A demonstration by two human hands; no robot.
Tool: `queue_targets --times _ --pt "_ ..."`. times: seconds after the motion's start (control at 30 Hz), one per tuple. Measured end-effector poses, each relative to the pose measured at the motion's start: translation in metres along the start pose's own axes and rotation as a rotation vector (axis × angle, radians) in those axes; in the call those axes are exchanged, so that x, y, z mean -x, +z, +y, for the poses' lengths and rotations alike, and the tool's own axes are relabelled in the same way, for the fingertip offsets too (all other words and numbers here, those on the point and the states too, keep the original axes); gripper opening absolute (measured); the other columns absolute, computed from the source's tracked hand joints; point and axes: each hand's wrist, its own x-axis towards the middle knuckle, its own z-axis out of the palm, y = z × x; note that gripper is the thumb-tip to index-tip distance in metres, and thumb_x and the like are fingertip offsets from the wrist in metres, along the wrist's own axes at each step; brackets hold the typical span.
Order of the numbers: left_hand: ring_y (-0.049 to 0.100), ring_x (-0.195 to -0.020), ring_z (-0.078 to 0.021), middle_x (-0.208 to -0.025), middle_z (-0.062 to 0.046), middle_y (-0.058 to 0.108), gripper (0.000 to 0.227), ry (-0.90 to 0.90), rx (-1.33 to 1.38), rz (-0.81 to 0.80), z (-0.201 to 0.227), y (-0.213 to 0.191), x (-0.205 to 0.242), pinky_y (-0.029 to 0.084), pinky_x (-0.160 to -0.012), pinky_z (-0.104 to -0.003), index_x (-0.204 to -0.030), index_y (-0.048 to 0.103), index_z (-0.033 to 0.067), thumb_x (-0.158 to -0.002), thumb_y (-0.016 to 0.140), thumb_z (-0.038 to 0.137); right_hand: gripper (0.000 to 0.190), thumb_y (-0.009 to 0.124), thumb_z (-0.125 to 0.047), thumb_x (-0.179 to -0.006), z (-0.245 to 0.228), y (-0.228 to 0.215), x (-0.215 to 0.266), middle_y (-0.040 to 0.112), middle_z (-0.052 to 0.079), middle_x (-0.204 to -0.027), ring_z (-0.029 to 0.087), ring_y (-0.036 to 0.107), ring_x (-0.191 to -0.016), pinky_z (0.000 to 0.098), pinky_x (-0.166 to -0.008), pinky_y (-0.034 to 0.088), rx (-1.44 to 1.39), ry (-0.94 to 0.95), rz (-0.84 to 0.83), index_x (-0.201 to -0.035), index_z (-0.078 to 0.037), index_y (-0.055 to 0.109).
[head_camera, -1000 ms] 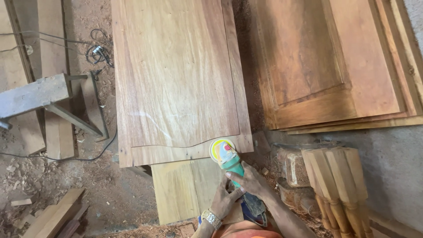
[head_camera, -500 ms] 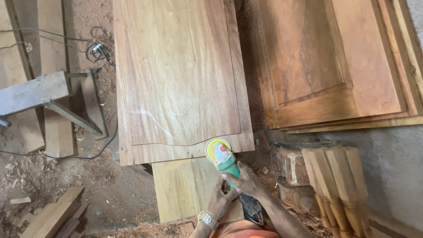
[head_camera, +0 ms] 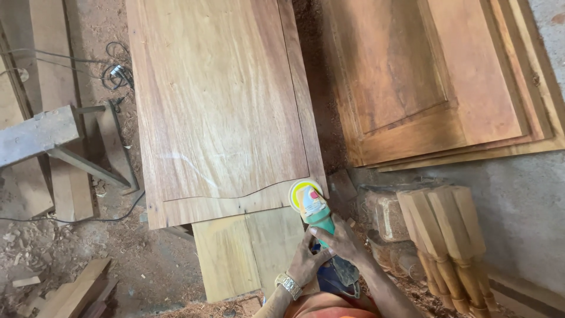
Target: Sanding the surface and edges of a large wooden panel using an electric angle grinder with a sanding disc attachment.
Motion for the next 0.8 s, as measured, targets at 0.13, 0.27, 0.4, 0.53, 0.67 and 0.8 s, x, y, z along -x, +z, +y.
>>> queue_targets --times 0.13,0.27,0.4,0.53,0.67,0.8 --pt "0.068 -0.091 -0.0127 -0.120 -0.010 0.068 0.068 -0.063 0.008 -0.017 -0.004 0.009 -0.006 0.062 -0.068 -0.027 -0.148 0.042 0.0055 -0.090 0.075 0.017 0.066 0.067 -0.048 -0.086 0.006 -0.011 0.004 0.073 0.018 -0.115 0.027 0.071 -0.108 0.0423 -0.092 0.058 0.050 0.001 0.034 -0.131 -0.001 0.059" --pt "0.063 -0.124 -0.0248 -0.137 -0.019 0.067 0.066 0.374 -0.244 -0.033 -0.010 0.013 -0.008 0.052 -0.100 -0.036 -0.152 0.046 -0.0013 -0.098 0.081 0.011 0.062 0.066 -0.048 -0.086 0.008 -0.018 0.011 0.075 0.016 -0.109 0.026 0.073 -0.101 0.0410 -0.088 0.058 0.111 0.010 0.056 -0.128 -0.003 0.063" --pt "0.067 -0.099 -0.0254 -0.126 -0.017 0.066 0.074 -0.173 -0.012 -0.053 0.016 0.028 -0.005 0.054 -0.081 -0.043 -0.151 0.042 0.0070 -0.086 0.074 0.022 0.058 0.066 -0.047 -0.086 0.012 -0.024 0.020 0.077 0.017 -0.104 0.027 0.074 -0.096 0.0424 -0.085 0.060 0.075 0.027 0.071 -0.123 -0.002 0.067" --pt "0.058 -0.131 -0.0233 -0.139 -0.016 0.064 0.077 0.092 -0.164 -0.077 0.003 0.031 -0.013 0.047 -0.110 -0.038 -0.153 0.040 0.0028 -0.089 0.079 0.022 0.062 0.064 -0.049 -0.087 0.017 -0.031 0.025 0.074 0.016 -0.109 0.027 0.073 -0.100 0.0437 -0.087 0.060 0.033 0.054 0.091 -0.129 -0.004 0.062" --pt "0.061 -0.128 -0.0226 -0.137 -0.016 0.064 0.083 0.014 -0.118 -0.138 0.012 0.036 -0.014 0.050 -0.107 -0.037 -0.157 0.035 0.0036 -0.088 0.077 0.022 0.070 0.064 -0.051 -0.086 0.029 -0.034 0.031 0.068 0.019 -0.122 0.028 0.069 -0.110 0.0461 -0.092 0.059 -0.012 0.071 0.147 -0.137 -0.004 0.054" --pt "0.058 -0.129 -0.0228 -0.140 -0.015 0.061 0.089 -0.011 -0.092 -0.145 0.017 0.037 -0.014 0.050 -0.107 -0.038 -0.158 0.028 0.0055 -0.085 0.077 0.021 0.072 0.062 -0.053 -0.086 0.040 -0.035 0.030 0.066 0.021 -0.124 0.029 0.069 -0.113 0.0463 -0.093 0.059 -0.018 0.101 0.164 -0.139 -0.005 0.053"
